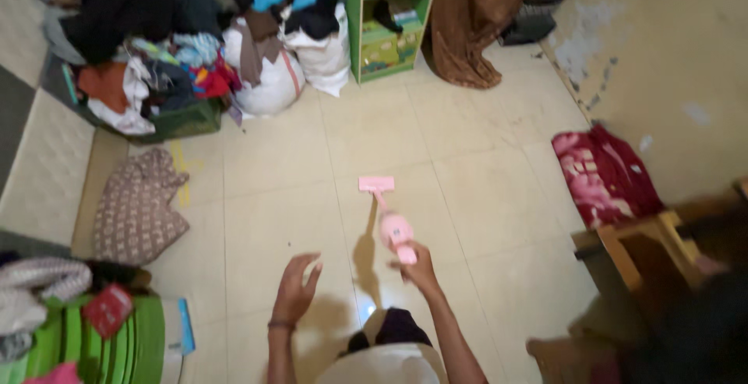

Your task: The person uses a pink handheld vacuum cleaner to clean the tiled floor in a room, moving around piles of clothes and furniture.

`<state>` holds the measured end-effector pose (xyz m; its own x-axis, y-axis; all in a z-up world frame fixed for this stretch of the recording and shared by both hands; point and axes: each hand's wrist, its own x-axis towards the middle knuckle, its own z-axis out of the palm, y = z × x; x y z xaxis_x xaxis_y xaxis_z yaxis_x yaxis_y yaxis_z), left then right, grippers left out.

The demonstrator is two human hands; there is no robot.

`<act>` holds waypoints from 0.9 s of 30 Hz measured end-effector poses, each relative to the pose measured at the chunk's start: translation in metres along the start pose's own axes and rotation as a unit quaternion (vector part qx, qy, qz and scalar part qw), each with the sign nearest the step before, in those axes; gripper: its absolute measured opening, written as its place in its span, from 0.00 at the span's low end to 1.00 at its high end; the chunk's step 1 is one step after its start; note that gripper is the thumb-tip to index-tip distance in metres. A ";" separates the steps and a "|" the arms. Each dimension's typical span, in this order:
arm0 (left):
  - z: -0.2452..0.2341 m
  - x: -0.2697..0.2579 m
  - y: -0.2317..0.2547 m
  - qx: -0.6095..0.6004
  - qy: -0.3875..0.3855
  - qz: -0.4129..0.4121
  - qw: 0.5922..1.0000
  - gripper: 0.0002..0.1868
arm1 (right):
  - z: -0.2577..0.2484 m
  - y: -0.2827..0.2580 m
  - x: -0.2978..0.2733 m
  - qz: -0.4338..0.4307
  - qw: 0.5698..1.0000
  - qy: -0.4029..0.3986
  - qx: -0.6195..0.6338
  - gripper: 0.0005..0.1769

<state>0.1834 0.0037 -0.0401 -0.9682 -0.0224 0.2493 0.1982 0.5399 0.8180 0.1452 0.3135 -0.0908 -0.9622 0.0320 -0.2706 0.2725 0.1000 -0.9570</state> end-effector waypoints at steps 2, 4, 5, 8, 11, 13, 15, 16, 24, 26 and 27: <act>0.007 0.007 -0.035 0.082 0.035 -0.021 0.996 0.15 | 0.001 -0.006 0.004 0.000 1.000 -0.005 -0.009 0.20; 0.009 0.015 -0.072 0.110 0.060 -0.048 0.991 0.15 | 0.000 -0.023 0.019 0.007 1.000 -0.012 -0.016 0.19; 0.007 0.028 -0.087 0.124 0.074 -0.061 0.988 0.16 | 0.000 -0.038 0.033 0.023 0.999 -0.028 -0.011 0.19; 0.007 0.063 -0.133 0.179 0.074 -0.082 0.978 0.16 | -0.004 -0.064 0.086 0.048 0.996 -0.073 -0.014 0.17; 0.021 0.119 -0.146 0.184 0.089 -0.173 0.963 0.17 | -0.013 -0.086 0.176 0.026 0.994 -0.099 -0.044 0.17; 0.032 0.179 -0.136 0.179 0.124 -0.125 0.968 0.18 | -0.022 -0.095 0.244 0.023 0.992 -0.103 -0.068 0.19; 0.045 0.230 -0.112 0.150 0.138 -0.108 0.973 0.20 | -0.031 -0.091 0.315 0.024 0.991 -0.102 -0.080 0.19; 0.050 0.263 -0.098 0.121 0.138 -0.108 0.977 0.21 | -0.035 -0.089 0.351 0.019 0.992 -0.099 -0.082 0.20; 0.070 0.412 -0.012 0.145 0.060 -0.024 0.987 0.19 | -0.058 -0.106 0.530 -0.026 0.994 -0.101 -0.007 0.18; 0.073 0.419 -0.009 0.133 0.060 -0.033 0.989 0.19 | -0.061 -0.109 0.543 -0.021 0.996 -0.083 0.016 0.17; 0.074 0.421 -0.010 0.125 0.060 -0.037 0.990 0.19 | -0.060 -0.110 0.544 -0.020 0.997 -0.075 0.028 0.17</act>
<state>-0.2374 0.0514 0.0184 -0.9507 -0.1609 0.2650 0.0686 0.7244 0.6860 -0.4080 0.3801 -0.1267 -0.9629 -0.1202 -0.2418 0.2382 0.0434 -0.9702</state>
